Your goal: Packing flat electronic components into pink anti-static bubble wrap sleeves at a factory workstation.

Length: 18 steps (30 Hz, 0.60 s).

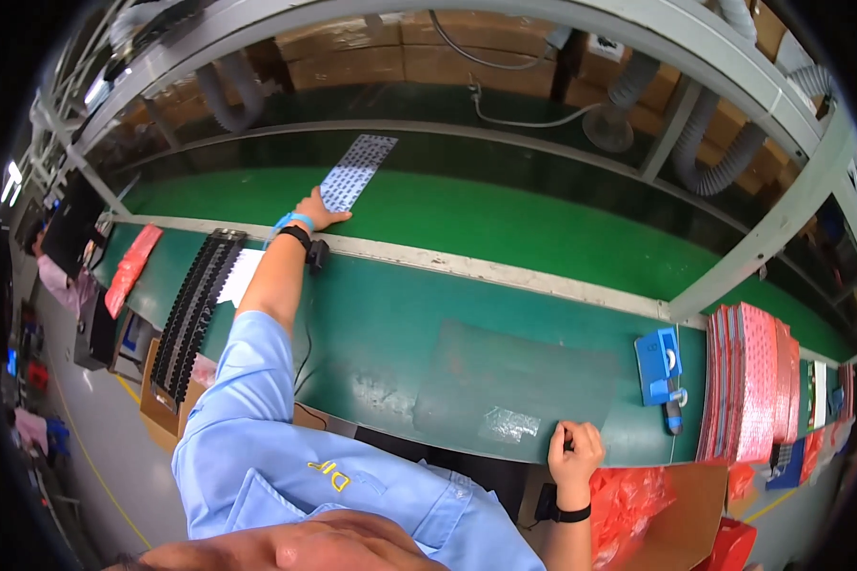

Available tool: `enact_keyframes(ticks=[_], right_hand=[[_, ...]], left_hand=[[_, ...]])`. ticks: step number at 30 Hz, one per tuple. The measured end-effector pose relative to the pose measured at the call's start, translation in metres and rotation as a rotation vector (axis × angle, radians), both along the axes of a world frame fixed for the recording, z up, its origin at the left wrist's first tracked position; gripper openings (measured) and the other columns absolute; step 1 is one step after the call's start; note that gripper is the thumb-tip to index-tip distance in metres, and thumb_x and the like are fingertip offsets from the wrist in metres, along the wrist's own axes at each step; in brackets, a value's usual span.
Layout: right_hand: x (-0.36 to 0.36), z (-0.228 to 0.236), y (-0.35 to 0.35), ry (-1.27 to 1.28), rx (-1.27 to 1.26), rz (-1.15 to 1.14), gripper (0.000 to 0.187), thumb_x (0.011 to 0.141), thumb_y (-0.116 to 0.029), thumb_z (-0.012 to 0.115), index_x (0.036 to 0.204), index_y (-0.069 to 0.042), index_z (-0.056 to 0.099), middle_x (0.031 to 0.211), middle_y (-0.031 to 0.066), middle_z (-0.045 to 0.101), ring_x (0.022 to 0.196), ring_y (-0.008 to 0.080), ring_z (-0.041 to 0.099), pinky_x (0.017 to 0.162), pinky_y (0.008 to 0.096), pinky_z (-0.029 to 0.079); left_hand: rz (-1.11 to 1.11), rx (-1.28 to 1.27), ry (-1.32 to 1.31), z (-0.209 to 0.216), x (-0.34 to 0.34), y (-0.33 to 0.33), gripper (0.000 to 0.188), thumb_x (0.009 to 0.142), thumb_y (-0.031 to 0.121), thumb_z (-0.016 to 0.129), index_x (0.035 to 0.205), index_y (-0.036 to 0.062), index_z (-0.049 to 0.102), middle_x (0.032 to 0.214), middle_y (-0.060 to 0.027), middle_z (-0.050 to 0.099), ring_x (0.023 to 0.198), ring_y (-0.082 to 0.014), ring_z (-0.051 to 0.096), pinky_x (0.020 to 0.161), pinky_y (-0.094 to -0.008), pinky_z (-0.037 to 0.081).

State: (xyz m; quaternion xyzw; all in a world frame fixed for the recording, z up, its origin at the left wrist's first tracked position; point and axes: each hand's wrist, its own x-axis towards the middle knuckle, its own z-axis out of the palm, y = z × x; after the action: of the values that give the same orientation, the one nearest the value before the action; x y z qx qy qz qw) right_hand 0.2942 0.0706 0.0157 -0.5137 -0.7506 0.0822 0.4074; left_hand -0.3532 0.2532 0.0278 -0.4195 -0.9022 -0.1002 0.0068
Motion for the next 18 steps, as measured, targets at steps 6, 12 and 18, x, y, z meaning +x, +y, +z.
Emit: enact_keyframes(ticks=[6, 12, 18], right_hand=[[-0.007, 0.013, 0.004, -0.044, 0.007, -0.003, 0.007, 0.077, -0.005, 0.071, 0.075, -0.007, 0.064, 0.063, 0.0069, 0.052, 0.06, 0.0265, 0.054, 0.054, 0.0369, 0.044], [-0.028, 0.026, -0.011, 0.23, -0.345, 0.112, 0.006, 0.085, -0.009, 0.072, 0.087, -0.004, 0.07, 0.074, 0.0061, 0.065, 0.069, 0.0178, 0.063, 0.062, 0.0304, 0.05], [-0.088, 0.054, -0.019, 1.056, -0.961, 0.609, 0.067, 0.097, -0.01, 0.058, 0.153, -0.008, 0.021, 0.128, 0.0151, 0.059, 0.1, 0.0145, 0.062, 0.08, 0.0288, 0.052]], left_hand=[[-0.097, 0.169, -0.296, 0.047, 0.033, -0.032, 0.11, 0.063, 0.059, 0.08, 0.14, -0.0064, 0.035, 0.125, -0.0271, 0.059, 0.118, -0.0385, 0.058, 0.099, -0.0407, 0.047], [-0.42, 0.389, -0.939, 0.103, 0.163, -0.161, 0.08, 0.076, 0.031, 0.08, 0.136, -0.0013, 0.038, 0.118, -0.0172, 0.058, 0.106, -0.0229, 0.057, 0.099, -0.0362, 0.044], [-0.809, 0.461, -0.679, 0.076, 0.335, -0.264, 0.087, 0.064, 0.021, 0.088, 0.134, 0.0034, 0.039, 0.126, -0.0206, 0.051, 0.112, -0.0268, 0.057, 0.096, -0.0384, 0.046]])
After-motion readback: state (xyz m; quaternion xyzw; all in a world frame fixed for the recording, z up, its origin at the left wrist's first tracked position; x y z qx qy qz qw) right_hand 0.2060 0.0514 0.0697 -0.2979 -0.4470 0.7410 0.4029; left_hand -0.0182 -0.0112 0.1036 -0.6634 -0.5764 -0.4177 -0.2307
